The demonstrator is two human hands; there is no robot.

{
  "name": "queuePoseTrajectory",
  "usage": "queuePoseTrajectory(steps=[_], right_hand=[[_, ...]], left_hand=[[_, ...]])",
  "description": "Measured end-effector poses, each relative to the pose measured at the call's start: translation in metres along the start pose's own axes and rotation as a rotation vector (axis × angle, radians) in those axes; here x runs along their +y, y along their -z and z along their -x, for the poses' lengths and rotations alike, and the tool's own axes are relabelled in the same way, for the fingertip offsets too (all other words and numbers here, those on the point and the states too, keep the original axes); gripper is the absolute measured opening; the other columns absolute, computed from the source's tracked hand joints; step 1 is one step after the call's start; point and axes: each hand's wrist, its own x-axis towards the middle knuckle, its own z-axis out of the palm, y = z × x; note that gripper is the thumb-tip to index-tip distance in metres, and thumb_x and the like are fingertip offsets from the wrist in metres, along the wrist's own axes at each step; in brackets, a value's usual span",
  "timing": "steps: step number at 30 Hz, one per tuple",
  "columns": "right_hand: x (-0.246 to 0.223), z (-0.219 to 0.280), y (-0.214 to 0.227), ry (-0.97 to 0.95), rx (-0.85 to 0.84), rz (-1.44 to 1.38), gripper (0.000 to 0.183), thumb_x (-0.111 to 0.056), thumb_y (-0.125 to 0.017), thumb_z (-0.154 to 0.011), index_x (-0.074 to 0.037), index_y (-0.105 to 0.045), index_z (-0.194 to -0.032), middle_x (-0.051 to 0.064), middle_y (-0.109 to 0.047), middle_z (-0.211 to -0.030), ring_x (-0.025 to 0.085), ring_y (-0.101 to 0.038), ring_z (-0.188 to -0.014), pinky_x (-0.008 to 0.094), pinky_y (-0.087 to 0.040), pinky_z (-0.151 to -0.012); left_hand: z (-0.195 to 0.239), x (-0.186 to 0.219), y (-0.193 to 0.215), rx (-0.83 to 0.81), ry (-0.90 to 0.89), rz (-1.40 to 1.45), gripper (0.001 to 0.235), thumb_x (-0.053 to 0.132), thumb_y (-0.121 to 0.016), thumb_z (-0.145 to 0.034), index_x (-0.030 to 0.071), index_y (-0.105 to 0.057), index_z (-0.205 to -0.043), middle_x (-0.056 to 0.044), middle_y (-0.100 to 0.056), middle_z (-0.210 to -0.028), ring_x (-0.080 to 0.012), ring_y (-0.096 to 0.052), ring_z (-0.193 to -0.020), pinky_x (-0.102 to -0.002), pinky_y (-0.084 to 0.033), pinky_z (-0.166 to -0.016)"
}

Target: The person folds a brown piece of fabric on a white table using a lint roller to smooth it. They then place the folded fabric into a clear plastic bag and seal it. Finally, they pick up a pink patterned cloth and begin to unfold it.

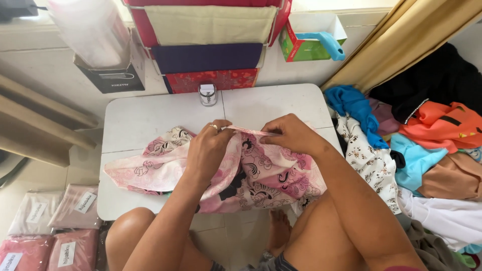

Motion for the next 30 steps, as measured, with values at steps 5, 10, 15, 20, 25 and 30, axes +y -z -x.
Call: queuePoseTrajectory(steps=[5,10,15,20,25,30], right_hand=[[-0.004,-0.004,0.006,0.085,0.162,0.126,0.016,-0.028,-0.087,-0.077,-0.016,-0.079,-0.082,0.004,-0.073,-0.069,0.019,-0.068,-0.068,0.030,-0.053,-0.067],[-0.005,-0.003,0.005,0.009,0.119,0.124,0.031,-0.032,-0.087,-0.072,-0.017,-0.076,-0.097,0.005,-0.071,-0.073,0.021,-0.066,-0.075,0.033,-0.051,-0.071],[0.000,0.003,0.016,-0.018,-0.009,-0.055,0.017,-0.026,-0.075,-0.089,-0.011,-0.078,-0.097,0.010,-0.077,-0.081,0.021,-0.069,-0.084,0.037,-0.054,-0.084],[0.017,-0.001,0.017,-0.024,-0.049,-0.155,0.018,-0.024,-0.073,-0.093,-0.008,-0.077,-0.101,0.009,-0.076,-0.085,0.020,-0.068,-0.088,0.038,-0.053,-0.089],[0.022,-0.006,0.010,-0.067,-0.167,-0.244,0.018,-0.027,-0.071,-0.096,-0.011,-0.078,-0.100,0.002,-0.076,-0.080,0.014,-0.067,-0.081,0.033,-0.055,-0.085],[0.014,-0.006,0.011,-0.042,-0.147,-0.198,0.014,-0.017,-0.067,-0.097,-0.010,-0.078,-0.103,0.003,-0.077,-0.082,0.016,-0.067,-0.083,0.035,-0.054,-0.087]], left_hand=[[0.001,0.003,-0.002,-0.148,0.131,0.158,0.013,0.025,-0.068,-0.099,0.018,-0.077,-0.093,0.003,-0.069,-0.097,-0.0229,-0.073,-0.075,-0.037,-0.060,-0.059],[0.001,0.000,-0.004,-0.222,0.192,0.257,0.010,0.019,-0.068,-0.098,0.015,-0.077,-0.096,-0.001,-0.067,-0.104,-0.0284,-0.076,-0.084,-0.045,-0.061,-0.063],[0.000,-0.015,-0.002,-0.162,0.175,0.071,0.012,0.022,-0.068,-0.098,0.017,-0.078,-0.095,0.000,-0.066,-0.103,-0.0262,-0.075,-0.077,-0.041,-0.060,-0.059],[-0.006,-0.025,0.017,-0.116,0.189,0.035,0.011,0.018,-0.070,-0.097,0.012,-0.079,-0.095,-0.004,-0.065,-0.105,-0.0297,-0.074,-0.076,-0.043,-0.060,-0.060],[-0.011,-0.038,0.047,-0.042,0.274,0.008,0.012,0.018,-0.069,-0.099,0.010,-0.077,-0.094,-0.003,-0.065,-0.109,-0.0313,-0.072,-0.081,-0.048,-0.059,-0.063],[-0.004,-0.063,0.060,0.023,0.256,-0.031,0.013,0.016,-0.071,-0.103,0.012,-0.079,-0.094,-0.002,-0.064,-0.109,-0.0251,-0.072,-0.081,-0.040,-0.059,-0.065]])
